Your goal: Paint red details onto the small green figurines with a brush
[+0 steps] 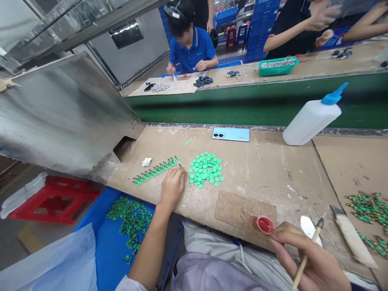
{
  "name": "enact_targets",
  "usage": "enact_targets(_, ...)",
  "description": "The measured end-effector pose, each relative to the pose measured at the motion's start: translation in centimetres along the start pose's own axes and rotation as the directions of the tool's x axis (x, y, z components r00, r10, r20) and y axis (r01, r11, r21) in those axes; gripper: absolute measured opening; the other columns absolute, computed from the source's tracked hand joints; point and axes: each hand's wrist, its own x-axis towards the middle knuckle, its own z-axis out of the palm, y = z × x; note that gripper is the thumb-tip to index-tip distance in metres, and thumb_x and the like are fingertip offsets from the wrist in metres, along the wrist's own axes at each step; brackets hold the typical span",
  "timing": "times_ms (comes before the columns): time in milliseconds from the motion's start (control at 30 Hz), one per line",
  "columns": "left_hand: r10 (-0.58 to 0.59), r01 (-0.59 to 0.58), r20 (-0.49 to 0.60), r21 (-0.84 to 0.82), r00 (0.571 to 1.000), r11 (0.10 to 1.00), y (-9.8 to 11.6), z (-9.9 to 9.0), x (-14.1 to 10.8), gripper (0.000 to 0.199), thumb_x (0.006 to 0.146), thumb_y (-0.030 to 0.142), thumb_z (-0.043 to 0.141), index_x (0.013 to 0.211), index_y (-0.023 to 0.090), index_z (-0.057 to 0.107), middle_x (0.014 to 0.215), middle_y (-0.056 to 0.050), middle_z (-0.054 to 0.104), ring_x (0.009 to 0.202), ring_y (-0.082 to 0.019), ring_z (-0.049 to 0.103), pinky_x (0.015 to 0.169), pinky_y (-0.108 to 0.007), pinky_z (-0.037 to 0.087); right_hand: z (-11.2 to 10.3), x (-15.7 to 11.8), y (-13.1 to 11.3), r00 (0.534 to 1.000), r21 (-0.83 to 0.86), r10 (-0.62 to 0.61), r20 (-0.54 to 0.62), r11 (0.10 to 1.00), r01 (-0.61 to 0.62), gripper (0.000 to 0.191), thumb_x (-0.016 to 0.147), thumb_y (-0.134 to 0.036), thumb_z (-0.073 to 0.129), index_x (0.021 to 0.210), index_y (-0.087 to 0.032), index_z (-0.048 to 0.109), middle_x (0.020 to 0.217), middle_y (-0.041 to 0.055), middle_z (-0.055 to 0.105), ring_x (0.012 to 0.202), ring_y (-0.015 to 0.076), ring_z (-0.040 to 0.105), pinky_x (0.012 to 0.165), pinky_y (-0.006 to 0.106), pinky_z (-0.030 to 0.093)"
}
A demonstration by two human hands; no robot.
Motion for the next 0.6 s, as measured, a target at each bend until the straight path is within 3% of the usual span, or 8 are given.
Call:
enact_targets(167, 0.018, -0.018, 0.014, -0.009, 1.000, 1.000, 0.70, -0.47, -0.88, 0.023, 0.102, 0.014, 0.049, 0.111, 0.019, 0.069, 0.117, -0.012, 0.078, 0.110, -0.028, 0.072, 0.098, -0.045, 0.060, -0.07, 0.43, -0.24, 1.000, -0.027, -0.010, -0.011, 1.000, 0.010, 0.011, 0.095, -0.013, 0.064, 0.097, -0.024, 0.066, 0.074, 0.0004, 0.071, 0.062, 0.0162, 0.072, 0.058, 0.022, 0.059)
enact_targets(367, 0.001, -0.001, 0.013, -0.006, 1.000, 1.000, 0.59, 0.00, -0.25, 0.025, 0.100, 0.013, 0.049, 0.112, 0.020, 0.069, 0.122, -0.012, 0.076, 0.118, -0.029, 0.070, 0.106, -0.050, 0.057, -0.15, 0.43, -0.22, 1.000, -0.011, 0.002, -0.005, 1.000, -0.002, 0.010, 0.096, -0.014, 0.065, 0.098, -0.024, 0.066, 0.075, 0.0013, 0.072, 0.062, 0.0178, 0.073, 0.057, 0.024, 0.060)
enact_targets(600, -0.009, 0.009, 0.014, -0.005, 1.000, 1.000, 0.24, 0.44, -0.11, 0.024, 0.099, 0.012, 0.048, 0.110, 0.019, 0.069, 0.120, -0.013, 0.076, 0.116, -0.030, 0.070, 0.105, -0.051, 0.058, -0.17, 0.31, -0.23, 1.000, -0.023, 0.011, -0.015, 1.000, -0.012, 0.009, 0.096, -0.015, 0.064, 0.097, -0.024, 0.066, 0.075, 0.0011, 0.072, 0.061, 0.0172, 0.073, 0.056, 0.023, 0.059)
